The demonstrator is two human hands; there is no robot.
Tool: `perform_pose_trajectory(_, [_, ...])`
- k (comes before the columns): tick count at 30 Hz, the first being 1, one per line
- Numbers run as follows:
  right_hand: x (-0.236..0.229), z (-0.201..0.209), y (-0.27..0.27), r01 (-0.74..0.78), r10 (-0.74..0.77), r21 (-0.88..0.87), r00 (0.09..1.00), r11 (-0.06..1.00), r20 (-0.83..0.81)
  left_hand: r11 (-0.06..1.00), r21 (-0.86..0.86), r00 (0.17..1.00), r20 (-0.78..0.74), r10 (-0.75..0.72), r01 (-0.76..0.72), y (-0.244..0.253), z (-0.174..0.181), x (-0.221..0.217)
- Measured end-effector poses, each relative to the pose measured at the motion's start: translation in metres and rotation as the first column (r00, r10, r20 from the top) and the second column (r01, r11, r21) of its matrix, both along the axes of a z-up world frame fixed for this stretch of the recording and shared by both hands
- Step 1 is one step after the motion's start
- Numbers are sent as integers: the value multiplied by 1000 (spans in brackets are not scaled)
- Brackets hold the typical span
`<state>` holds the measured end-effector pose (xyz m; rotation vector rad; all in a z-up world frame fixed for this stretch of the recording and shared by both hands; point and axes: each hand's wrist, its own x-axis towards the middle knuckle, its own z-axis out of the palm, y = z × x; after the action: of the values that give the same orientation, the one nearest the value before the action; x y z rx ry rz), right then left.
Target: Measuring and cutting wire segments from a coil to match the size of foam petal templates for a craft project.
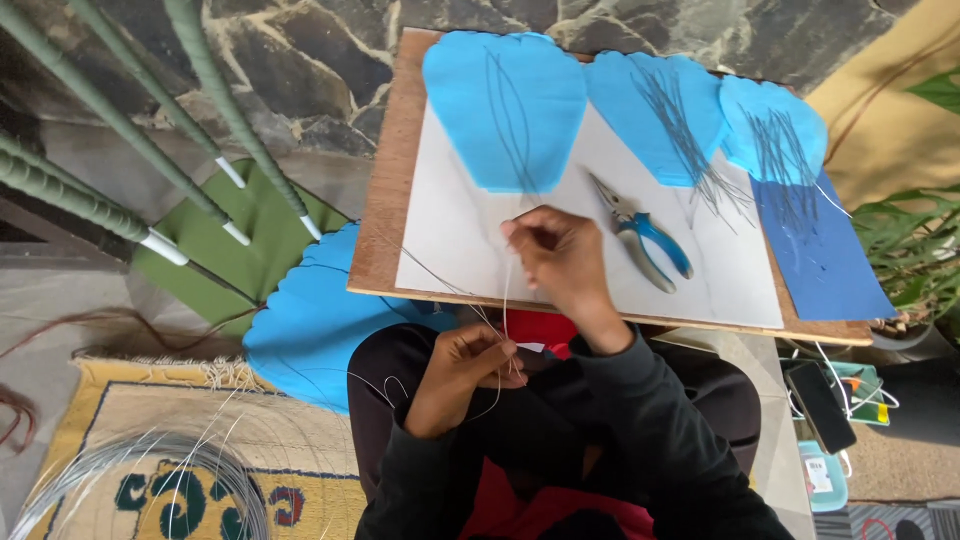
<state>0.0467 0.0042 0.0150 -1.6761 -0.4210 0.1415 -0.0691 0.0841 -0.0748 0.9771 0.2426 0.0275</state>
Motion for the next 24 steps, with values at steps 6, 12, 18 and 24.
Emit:
perform_pose_trajectory(6, [42, 23, 6, 62, -46, -101, 988, 993, 148, 1000, 3, 1000, -1, -31, 31, -4, -5, -2])
perform_pose_trajectory(12, [118, -11, 23, 196, 33, -390, 861, 900, 508, 996, 48, 997, 21, -79, 78, -2, 12, -11])
perform_pose_trajectory(18, [172, -44, 42, 438, 51, -441, 662, 784, 748, 981, 132, 989, 16, -146, 143, 2, 22, -19])
perform_pose_trajectory(24, [133, -10, 36, 393, 155, -499, 646, 772, 748, 960, 241, 988, 22, -150, 140, 4, 30, -23])
